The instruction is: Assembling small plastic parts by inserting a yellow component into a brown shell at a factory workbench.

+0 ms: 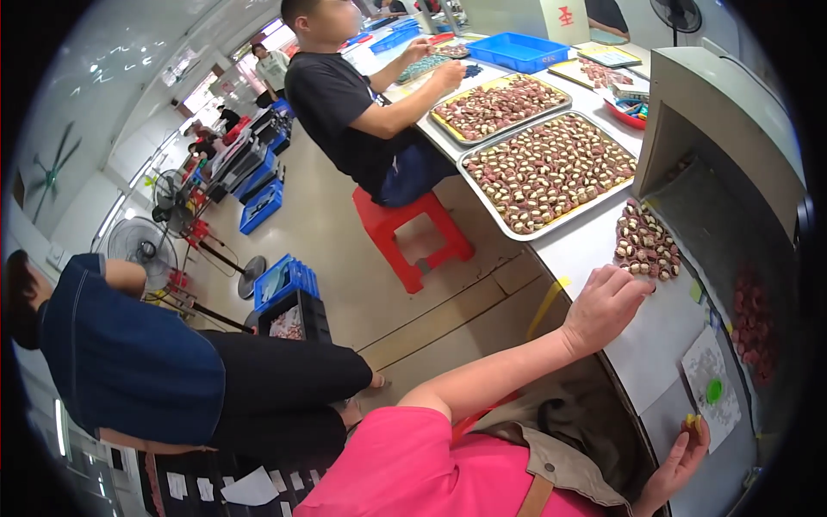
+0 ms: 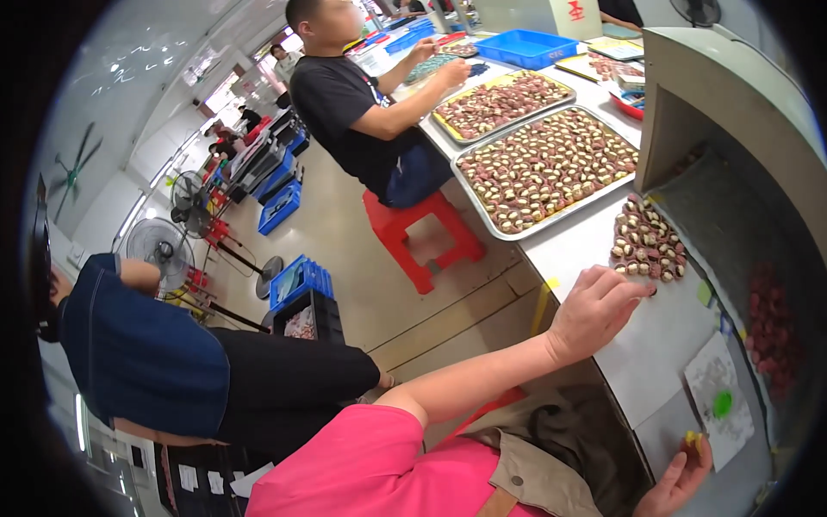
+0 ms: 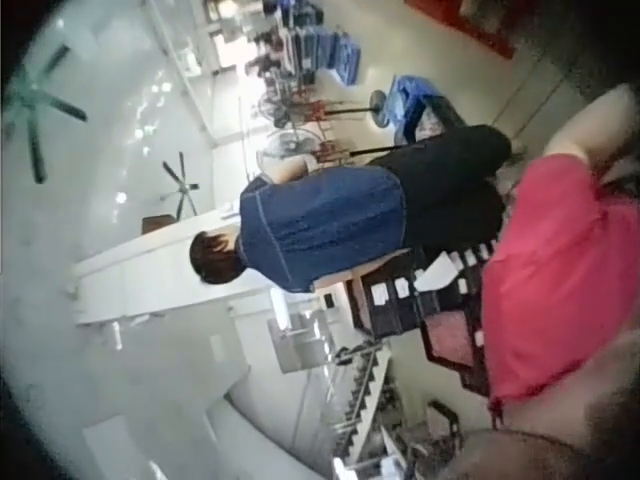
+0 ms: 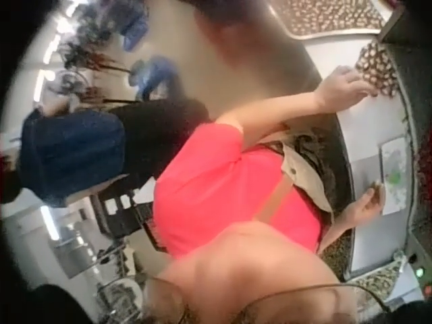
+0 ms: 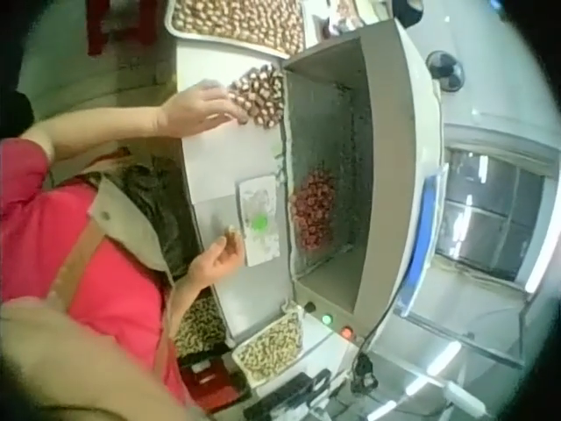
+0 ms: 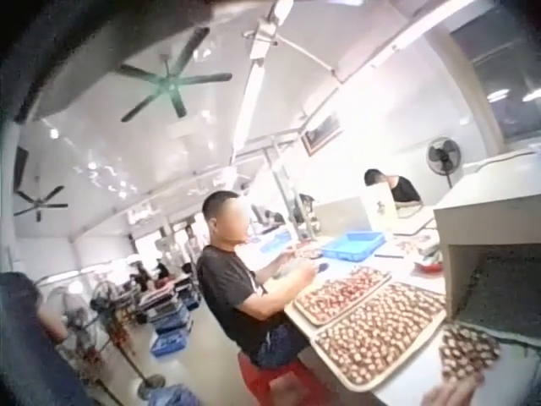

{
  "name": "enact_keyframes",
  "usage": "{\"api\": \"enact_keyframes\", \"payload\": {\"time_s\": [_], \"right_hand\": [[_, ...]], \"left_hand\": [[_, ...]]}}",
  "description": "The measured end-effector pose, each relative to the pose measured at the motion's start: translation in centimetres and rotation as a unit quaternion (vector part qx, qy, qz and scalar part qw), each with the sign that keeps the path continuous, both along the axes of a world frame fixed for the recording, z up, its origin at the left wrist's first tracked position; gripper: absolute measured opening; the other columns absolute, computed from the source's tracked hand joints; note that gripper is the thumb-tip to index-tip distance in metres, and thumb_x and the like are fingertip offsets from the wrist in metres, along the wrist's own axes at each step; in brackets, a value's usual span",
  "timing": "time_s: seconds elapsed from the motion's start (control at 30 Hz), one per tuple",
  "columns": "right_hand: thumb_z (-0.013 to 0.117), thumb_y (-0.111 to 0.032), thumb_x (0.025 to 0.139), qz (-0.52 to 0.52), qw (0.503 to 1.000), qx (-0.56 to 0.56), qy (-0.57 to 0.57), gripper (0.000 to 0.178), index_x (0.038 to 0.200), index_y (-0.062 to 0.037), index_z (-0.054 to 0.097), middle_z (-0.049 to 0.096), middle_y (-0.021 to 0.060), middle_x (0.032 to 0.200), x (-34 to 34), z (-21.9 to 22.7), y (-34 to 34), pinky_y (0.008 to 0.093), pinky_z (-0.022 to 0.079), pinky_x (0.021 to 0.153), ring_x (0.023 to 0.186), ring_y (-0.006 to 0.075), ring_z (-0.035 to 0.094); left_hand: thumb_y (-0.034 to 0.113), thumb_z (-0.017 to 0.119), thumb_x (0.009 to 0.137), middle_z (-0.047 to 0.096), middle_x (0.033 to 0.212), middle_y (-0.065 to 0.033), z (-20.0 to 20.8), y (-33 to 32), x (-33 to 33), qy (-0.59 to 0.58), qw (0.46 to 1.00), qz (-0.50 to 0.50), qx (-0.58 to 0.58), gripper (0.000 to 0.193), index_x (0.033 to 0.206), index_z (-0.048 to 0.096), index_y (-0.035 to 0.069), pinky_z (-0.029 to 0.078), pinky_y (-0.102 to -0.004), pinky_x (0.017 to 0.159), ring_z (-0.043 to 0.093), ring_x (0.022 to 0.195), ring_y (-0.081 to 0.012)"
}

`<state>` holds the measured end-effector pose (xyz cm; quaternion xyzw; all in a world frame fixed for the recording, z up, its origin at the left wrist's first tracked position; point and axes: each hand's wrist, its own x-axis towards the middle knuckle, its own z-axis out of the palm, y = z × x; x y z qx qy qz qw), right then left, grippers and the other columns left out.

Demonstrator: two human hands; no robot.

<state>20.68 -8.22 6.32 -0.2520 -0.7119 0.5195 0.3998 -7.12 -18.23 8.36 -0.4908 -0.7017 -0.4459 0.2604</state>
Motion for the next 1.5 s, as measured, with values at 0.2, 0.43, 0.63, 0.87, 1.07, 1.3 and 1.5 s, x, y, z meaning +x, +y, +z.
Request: {"api": "enact_keyframes", "payload": {"time_s": [0.2, 0.43, 0.63, 0.87, 1.07, 1.3, 1.5], "right_hand": [[0.041, -0.012, 0.096, 0.032, 0.999, 0.009, -0.02, 0.03, 0.122, 0.0016, 0.043, 0.05, 0.0102, 0.117, 1.5, 1.0, 0.2, 0.0289, 0.037, 0.096, 0.109, 0.0173, 0.049], [0.054, -0.022, 0.089, 0.017, 0.974, 0.086, -0.208, 0.028, 0.106, 0.0004, 0.059, 0.06, 0.0186, 0.101, 3.5, 5.6, -3.6, 0.0349, 0.045, 0.078, 0.087, 0.0297, 0.057], [0.053, -0.02, 0.089, 0.03, 0.964, 0.168, -0.203, 0.026, 0.104, 0.0008, 0.059, 0.061, 0.0164, 0.092, 6.3, 6.6, -5.1, 0.0335, 0.046, 0.072, 0.081, 0.0262, 0.057], [0.05, -0.021, 0.091, 0.036, 0.959, 0.055, -0.276, 0.032, 0.119, -0.005, 0.054, 0.057, 0.0148, 0.112, 6.4, 4.0, -3.7, 0.0328, 0.044, 0.084, 0.099, 0.0246, 0.055], [0.043, -0.015, 0.096, 0.068, 0.984, 0.116, -0.119, 0.019, 0.098, 0.0008, 0.053, 0.05, 0.0012, 0.089, 4.5, 2.2, -4.1, 0.0205, 0.036, 0.073, 0.08, 0.0094, 0.044], [0.045, -0.014, 0.094, 0.024, 0.979, 0.172, -0.108, 0.017, 0.098, 0.0001, 0.054, 0.052, 0.0029, 0.089, 1.4, 2.3, -5.6, 0.0226, 0.038, 0.075, 0.083, 0.011, 0.047], [0.047, -0.015, 0.093, -0.008, 0.987, 0.128, -0.101, 0.015, 0.09, -0.0029, 0.054, 0.048, -0.0018, 0.079, -1.6, 2.4, -6.7, 0.0174, 0.03, 0.056, 0.064, 0.0036, 0.037]], "left_hand": [[0.003, 0.059, 0.074, 0.053, 0.071, -0.0025, 1.4, -0.3, 2.1, -0.042, 0.998, 0.029, 0.023, 0.02, 0.092, 0.058, 0.011, 0.039, -0.0343, 0.067, 0.051, 0.07, -0.0216], [0.004, 0.055, 0.07, 0.056, 0.073, -0.0044, 2.2, -2.3, 5.1, -0.068, 0.998, 0.009, 0.013, 0.02, 0.088, 0.057, 0.012, 0.04, -0.0353, 0.07, 0.055, 0.074, -0.0229], [0.006, 0.053, 0.072, 0.056, 0.075, -0.0028, 2.9, -3.4, 8.0, -0.072, 0.997, 0.005, -0.007, 0.016, 0.086, 0.057, 0.014, 0.039, -0.0347, 0.074, 0.055, 0.079, -0.0217], [0.008, 0.054, 0.074, 0.057, 0.077, -0.0025, 2.7, -4.2, 7.9, -0.07, 0.997, 0.023, -0.019, 0.017, 0.09, 0.057, 0.014, 0.039, -0.0344, 0.073, 0.055, 0.079, -0.0205], [0.008, 0.055, 0.074, 0.057, 0.078, -0.0019, 1.9, -4.6, 6.7, -0.051, 0.999, 0.018, 0.001, 0.016, 0.09, 0.057, 0.013, 0.039, -0.0343, 0.071, 0.056, 0.08, -0.02], [0.007, 0.058, 0.074, 0.059, 0.077, 0.0002, 1.7, -6.0, 3.8, -0.053, 0.997, -0.022, 0.053, 0.013, 0.085, 0.057, 0.013, 0.041, -0.033, 0.067, 0.057, 0.073, -0.0204], [0.002, 0.054, 0.083, 0.056, 0.093, -0.0092, 1.3, -10.5, 0.1, -0.266, 0.941, -0.094, 0.185, 0.019, 0.102, 0.056, 0.003, 0.045, -0.0265, 0.07, 0.053, 0.077, -0.015]]}}
